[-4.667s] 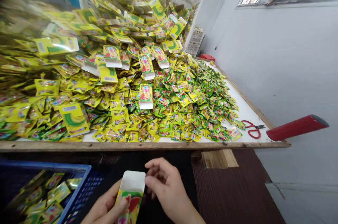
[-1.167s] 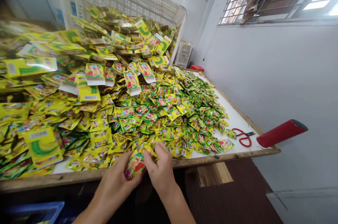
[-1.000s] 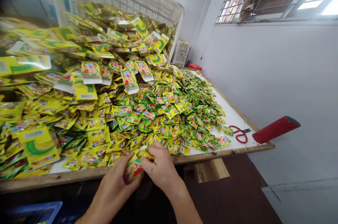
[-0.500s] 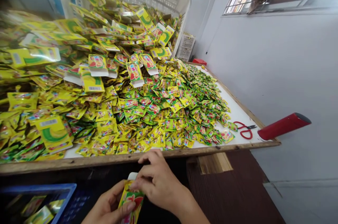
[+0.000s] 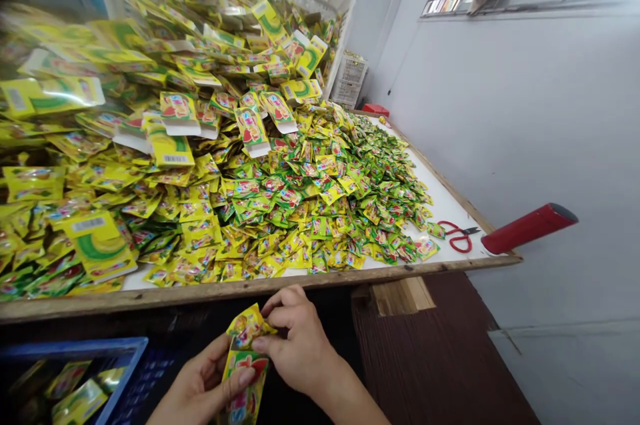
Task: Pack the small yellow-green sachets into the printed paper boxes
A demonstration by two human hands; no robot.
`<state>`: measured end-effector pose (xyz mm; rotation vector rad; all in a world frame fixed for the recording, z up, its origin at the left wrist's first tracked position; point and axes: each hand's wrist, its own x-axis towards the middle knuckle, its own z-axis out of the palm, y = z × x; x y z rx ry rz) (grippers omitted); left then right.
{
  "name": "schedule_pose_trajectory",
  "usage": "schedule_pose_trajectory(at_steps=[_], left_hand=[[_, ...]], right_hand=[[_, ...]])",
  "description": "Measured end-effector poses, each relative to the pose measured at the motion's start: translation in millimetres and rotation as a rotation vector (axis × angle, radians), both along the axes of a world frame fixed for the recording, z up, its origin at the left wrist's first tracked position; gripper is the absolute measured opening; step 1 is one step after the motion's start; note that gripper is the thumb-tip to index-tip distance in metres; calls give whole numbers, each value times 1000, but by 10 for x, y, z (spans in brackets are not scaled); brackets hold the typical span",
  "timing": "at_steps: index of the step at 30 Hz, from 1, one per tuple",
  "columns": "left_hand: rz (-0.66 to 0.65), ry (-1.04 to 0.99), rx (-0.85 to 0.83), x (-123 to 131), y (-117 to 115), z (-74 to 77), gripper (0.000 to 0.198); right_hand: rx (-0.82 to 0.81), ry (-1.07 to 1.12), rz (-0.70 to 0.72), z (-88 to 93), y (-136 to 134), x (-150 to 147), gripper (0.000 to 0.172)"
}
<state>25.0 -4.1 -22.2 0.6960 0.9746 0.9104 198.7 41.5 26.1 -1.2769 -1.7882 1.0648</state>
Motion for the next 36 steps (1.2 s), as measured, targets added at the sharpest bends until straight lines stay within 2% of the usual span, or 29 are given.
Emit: schedule_pose_trajectory(at_steps=[3,7,11,12,17,23,26,29,33,34,36], left_hand=[[15,10,-8,7,-20,32,40],[-56,-8,11,6,-36,22,26],[-126,14,103,-17,-43,-26,35],[-127,28,116,-29,-41,-34,38],[-141,62,75,-100,-32,-78,40],[-195,62,102,-128,-61,-161,41],[-196,97,134,-107,-53,-124,36],[-193,96,158,-63,-41,-59,37],[-183,70,149,-26,-33,-20,49],[-183,57,146,-30,-26,-18,47],[-187,33,132,-49,-8,-16,41]], right_hand=[[14,-90,72,98,24,71,29],[47,-295,263,209,74,190,19],[15,-392,515,229,140,200,10],[12,-373,531,238,151,186,7],[48,-142,217,243,106,68,2],[-48,-181,369,100,-6,23,10],[-39,-160,308,130,-9,28,6],[44,-167,273,119,-28,-31,24],[54,-256,430,13,-59,-101,23],[49,-258,430,-1,-58,-101,21],[34,-222,336,-3,-50,-85,15]])
